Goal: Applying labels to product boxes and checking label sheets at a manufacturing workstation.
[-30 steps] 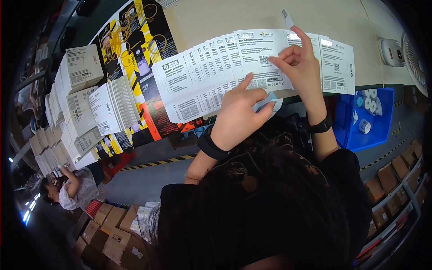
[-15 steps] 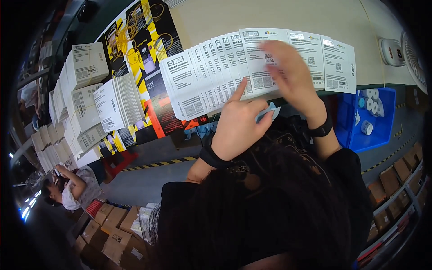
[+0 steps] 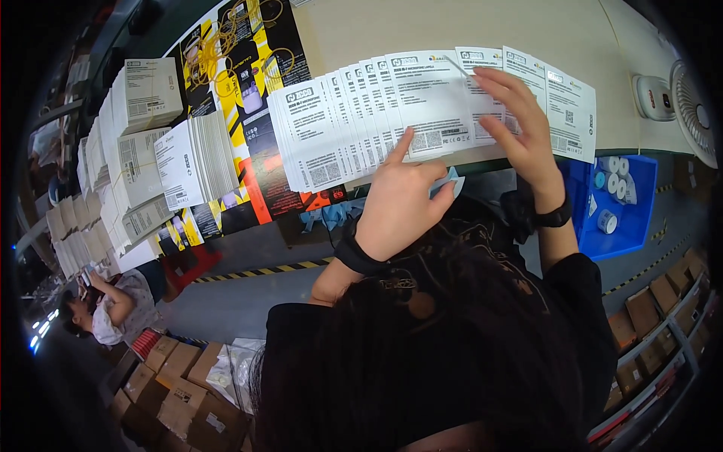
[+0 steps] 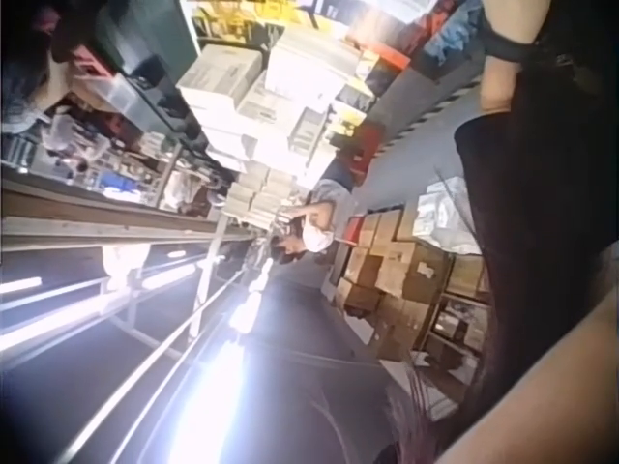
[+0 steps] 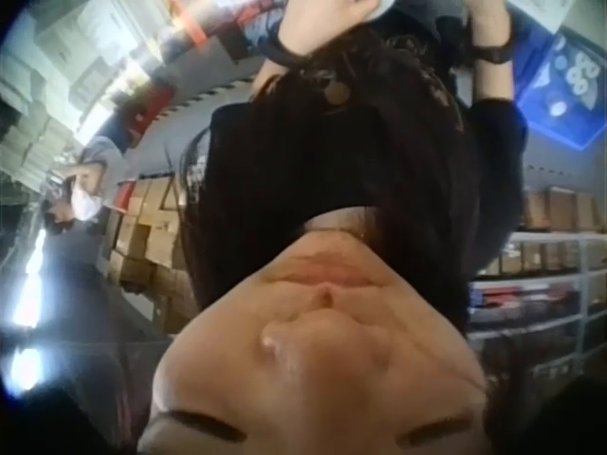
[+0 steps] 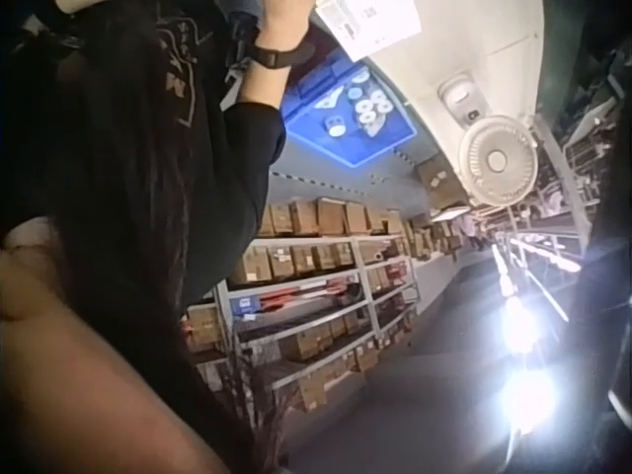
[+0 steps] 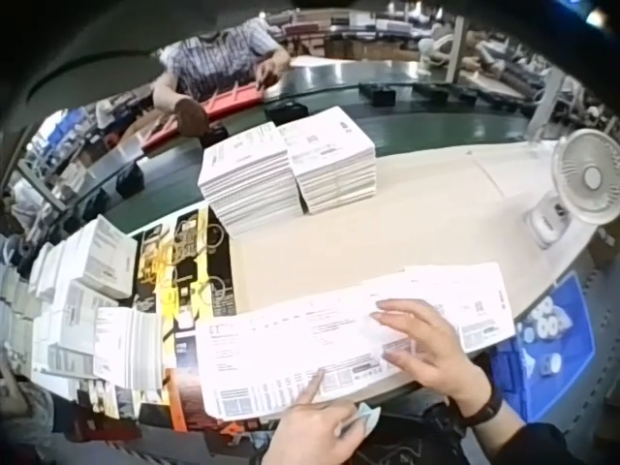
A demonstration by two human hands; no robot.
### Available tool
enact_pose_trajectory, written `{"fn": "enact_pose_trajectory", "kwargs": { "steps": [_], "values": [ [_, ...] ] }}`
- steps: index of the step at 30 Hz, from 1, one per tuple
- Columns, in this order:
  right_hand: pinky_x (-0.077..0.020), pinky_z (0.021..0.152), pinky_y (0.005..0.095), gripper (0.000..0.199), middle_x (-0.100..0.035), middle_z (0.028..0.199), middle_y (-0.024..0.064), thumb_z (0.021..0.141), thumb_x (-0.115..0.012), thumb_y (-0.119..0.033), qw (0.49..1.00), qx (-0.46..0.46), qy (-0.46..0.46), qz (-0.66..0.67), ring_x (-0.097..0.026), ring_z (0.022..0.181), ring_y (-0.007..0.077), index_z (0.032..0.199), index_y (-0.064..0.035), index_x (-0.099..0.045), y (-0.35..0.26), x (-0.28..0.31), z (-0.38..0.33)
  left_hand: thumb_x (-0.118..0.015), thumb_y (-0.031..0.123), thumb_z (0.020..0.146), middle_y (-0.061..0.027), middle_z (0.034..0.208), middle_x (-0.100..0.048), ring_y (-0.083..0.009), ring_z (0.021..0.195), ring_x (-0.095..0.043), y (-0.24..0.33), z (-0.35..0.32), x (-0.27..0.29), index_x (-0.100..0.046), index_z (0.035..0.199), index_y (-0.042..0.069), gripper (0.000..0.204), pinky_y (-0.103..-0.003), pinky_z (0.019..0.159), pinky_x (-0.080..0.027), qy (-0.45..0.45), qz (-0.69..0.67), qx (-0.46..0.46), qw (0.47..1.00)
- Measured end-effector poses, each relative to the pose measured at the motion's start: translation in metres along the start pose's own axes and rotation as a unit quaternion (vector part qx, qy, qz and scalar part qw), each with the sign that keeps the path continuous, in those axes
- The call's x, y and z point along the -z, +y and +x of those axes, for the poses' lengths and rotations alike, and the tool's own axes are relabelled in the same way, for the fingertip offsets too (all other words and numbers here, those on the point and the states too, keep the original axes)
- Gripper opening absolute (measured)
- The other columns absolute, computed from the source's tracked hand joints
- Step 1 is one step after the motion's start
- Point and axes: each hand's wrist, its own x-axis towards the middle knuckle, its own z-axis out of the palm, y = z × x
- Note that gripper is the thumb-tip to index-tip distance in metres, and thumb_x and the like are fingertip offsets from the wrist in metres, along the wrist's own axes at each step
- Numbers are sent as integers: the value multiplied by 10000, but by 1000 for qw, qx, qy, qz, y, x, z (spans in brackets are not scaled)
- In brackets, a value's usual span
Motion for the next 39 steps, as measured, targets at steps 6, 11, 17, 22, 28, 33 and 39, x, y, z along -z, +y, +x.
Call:
{"fn": "enact_pose_trajectory", "kwargs": {
  "steps": [6, 11, 17, 22, 28, 33, 39],
  "values": [
    [-426, 638, 189, 123, -594, 760, 22, 787, -640, -89, 924, -279, 82, 248, -541, 711, 84, 881, -23, -598, -6, -28, 7, -612, 72, 708, -117, 489, -507, -328, 399, -417, 0, 0, 1, -561, 644, -9, 115, -422, 1048, -282, -16, 1, 10, 1000],
    [-372, 496, 148, 98, -563, 646, -22, 796, -651, -112, 905, -325, 47, 270, -486, 557, 26, 817, -33, -598, 2, -23, 11, -613, 73, 710, -118, 505, -522, -329, 409, -425, -1, 0, 1, -559, 642, -11, 121, -420, 1049, -280, -18, -5, 18, 1000],
    [-370, 462, 148, 95, -577, 632, -10, 785, -661, -114, 900, -354, 49, 248, -498, 534, 31, 801, -34, -611, 1, -27, 9, -619, 79, 709, -117, 515, -527, -336, 432, -440, -3, -1, 0, -560, 640, -10, 128, -417, 1048, -282, -13, -3, 15, 1000],
    [-374, 458, 149, 107, -592, 646, -1, 781, -666, -123, 901, -355, 47, 244, -511, 535, 33, 803, -31, -615, 1, -29, 10, -623, 85, 707, -118, 515, -525, -342, 448, -450, -3, -1, 0, -561, 639, -9, 131, -416, 1048, -283, -13, -7, 15, 1000],
    [-377, 459, 147, 115, -597, 654, -1, 782, -667, -128, 906, -351, 46, 232, -515, 535, 33, 808, -28, -618, 1, -30, 9, -624, 86, 707, -119, 518, -523, -342, 456, -453, -2, 0, 1, -562, 641, -8, 130, -414, 1049, -281, -20, -2, 22, 1000],
    [-378, 456, 163, 135, -598, 643, 3, 767, -682, -137, 909, -359, 53, 205, -511, 528, 40, 803, -26, -614, 0, -32, 9, -624, 84, 706, -118, 520, -523, -330, 449, -450, -2, -1, -1, -555, 639, -10, 134, -412, 1048, -285, -23, 1, 20, 1000],
    [-370, 447, 198, 238, -545, 561, 15, 735, -714, -189, 961, -267, 70, -2, -485, 489, 68, 697, -34, -536, -9, -40, 12, -624, 77, 703, -116, 523, -522, -321, 443, -448, -2, -1, -2, -545, 636, -10, 136, -412, 1047, -289, -20, 6, 9, 1000]
  ]
}}
